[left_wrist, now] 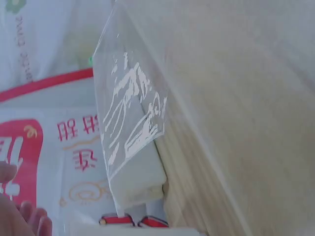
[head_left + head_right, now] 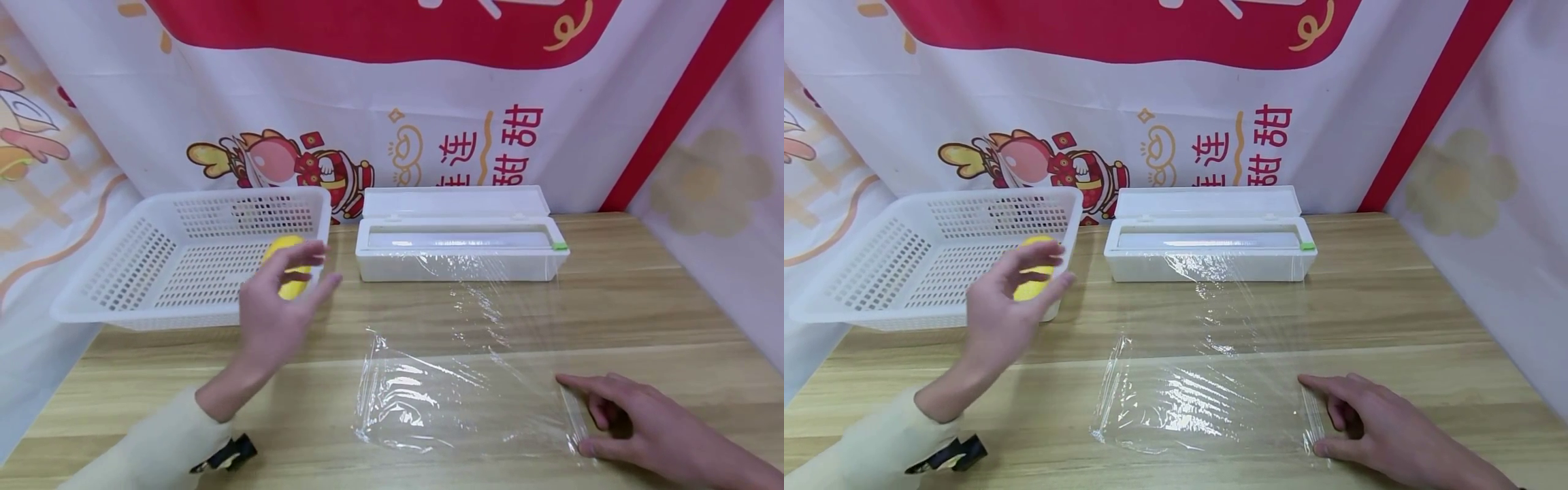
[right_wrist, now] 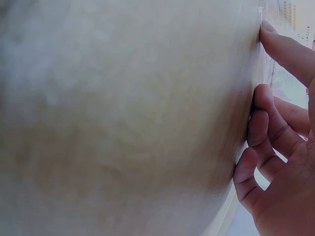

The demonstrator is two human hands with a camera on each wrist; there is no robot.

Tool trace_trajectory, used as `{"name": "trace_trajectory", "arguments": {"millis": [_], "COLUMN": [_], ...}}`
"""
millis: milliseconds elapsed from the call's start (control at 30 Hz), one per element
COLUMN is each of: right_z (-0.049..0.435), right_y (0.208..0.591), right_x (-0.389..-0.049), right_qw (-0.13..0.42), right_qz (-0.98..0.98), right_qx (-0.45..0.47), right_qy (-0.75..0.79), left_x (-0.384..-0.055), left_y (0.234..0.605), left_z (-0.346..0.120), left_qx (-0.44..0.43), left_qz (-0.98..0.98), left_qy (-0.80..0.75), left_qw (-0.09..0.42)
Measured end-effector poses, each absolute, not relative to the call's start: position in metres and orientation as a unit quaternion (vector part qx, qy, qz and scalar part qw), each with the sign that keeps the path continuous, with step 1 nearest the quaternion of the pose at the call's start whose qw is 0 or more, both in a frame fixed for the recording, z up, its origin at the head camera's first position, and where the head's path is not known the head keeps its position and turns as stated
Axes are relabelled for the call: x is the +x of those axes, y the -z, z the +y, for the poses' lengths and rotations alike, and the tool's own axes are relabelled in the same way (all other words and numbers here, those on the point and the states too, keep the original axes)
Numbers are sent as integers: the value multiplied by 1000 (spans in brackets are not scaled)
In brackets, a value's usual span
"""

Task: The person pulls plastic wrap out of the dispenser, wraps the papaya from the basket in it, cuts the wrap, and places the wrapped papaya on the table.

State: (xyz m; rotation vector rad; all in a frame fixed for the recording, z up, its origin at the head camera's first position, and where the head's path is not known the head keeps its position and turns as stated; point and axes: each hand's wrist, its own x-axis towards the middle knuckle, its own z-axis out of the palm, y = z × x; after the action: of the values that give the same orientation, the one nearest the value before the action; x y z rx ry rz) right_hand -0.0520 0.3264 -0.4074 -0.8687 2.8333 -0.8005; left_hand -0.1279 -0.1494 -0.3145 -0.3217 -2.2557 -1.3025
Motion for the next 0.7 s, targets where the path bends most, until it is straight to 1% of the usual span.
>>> {"name": "trace_trajectory", "arguments": {"millis": [167, 300, 467, 600, 700], "right_z": [325, 325, 325, 325, 325], "right_y": [407, 406, 406, 408, 408], "right_x": [-53, -53, -53, -53, -52], "right_qw": [45, 48, 43, 34, 39], "right_qz": [924, 924, 923, 922, 925], "right_qx": [-276, -275, -280, -283, -277], "right_qy": [260, 259, 262, 262, 258], "left_x": [-139, -149, -161, -171, -179], "left_y": [307, 307, 305, 303, 303], "left_z": [-168, -180, -191, -199, -205], "left_qx": [11, 75, 109, 115, 115], "left_qz": [-842, -854, -873, -889, -903], "left_qy": [473, 454, 429, 416, 400], "left_qw": [259, 243, 206, 151, 111]}}
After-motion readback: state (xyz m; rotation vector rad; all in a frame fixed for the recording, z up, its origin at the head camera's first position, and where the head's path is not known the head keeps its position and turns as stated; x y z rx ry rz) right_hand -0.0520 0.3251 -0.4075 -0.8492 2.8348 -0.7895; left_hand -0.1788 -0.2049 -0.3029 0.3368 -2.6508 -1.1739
